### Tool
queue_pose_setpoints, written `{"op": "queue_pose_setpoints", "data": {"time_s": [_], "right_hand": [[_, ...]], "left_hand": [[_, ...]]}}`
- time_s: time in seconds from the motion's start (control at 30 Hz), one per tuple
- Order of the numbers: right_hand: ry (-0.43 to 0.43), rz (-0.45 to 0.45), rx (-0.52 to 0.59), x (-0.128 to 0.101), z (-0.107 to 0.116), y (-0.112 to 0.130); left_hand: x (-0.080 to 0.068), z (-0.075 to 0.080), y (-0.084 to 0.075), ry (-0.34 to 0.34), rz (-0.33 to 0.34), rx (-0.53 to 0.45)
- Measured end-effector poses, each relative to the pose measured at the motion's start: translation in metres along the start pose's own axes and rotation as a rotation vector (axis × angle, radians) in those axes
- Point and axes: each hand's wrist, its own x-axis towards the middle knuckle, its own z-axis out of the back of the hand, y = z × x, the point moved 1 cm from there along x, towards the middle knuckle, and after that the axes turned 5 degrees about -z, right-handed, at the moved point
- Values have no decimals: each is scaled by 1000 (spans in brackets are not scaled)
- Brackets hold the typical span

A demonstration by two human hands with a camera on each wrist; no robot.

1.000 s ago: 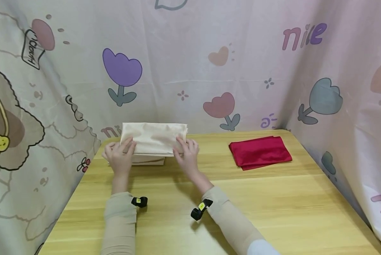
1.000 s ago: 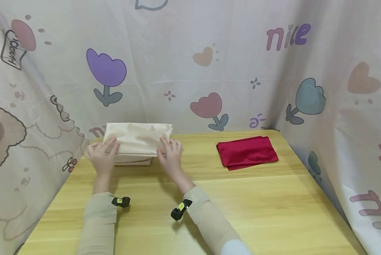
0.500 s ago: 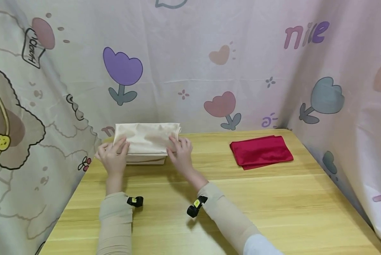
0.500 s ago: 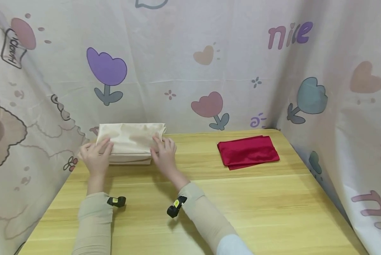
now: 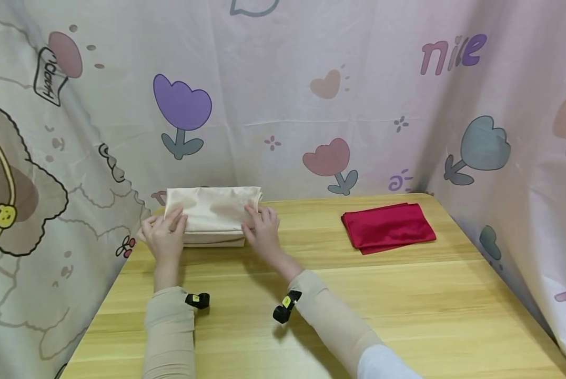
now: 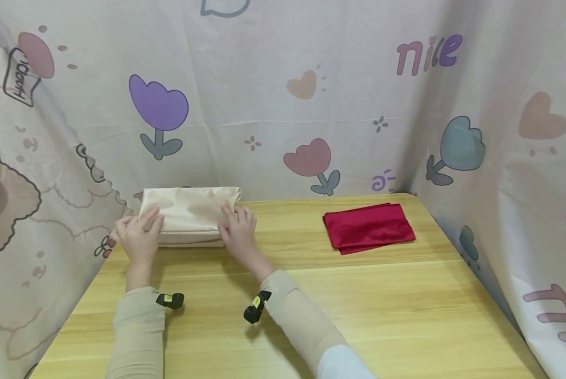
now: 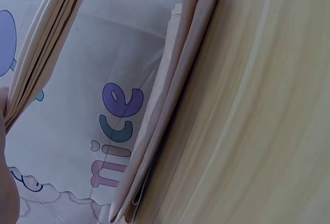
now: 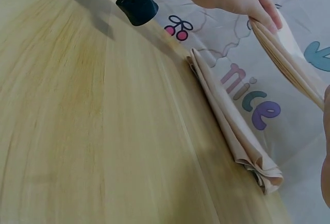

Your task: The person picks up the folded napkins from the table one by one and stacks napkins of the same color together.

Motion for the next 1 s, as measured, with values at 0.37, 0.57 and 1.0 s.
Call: {"op": "queue_pose_setpoints", "data": {"time_s": [0.37, 0.57, 1.0], "right_hand": [[56, -22, -109, 1, -10, 2], [67, -31, -150, -3, -17, 1], [221, -62, -166, -6, -24, 3]], "left_hand": [[0, 5, 7, 119, 77, 51], [-1, 6, 9, 234, 175, 111], [-5, 9, 12, 286, 182, 153]]}}
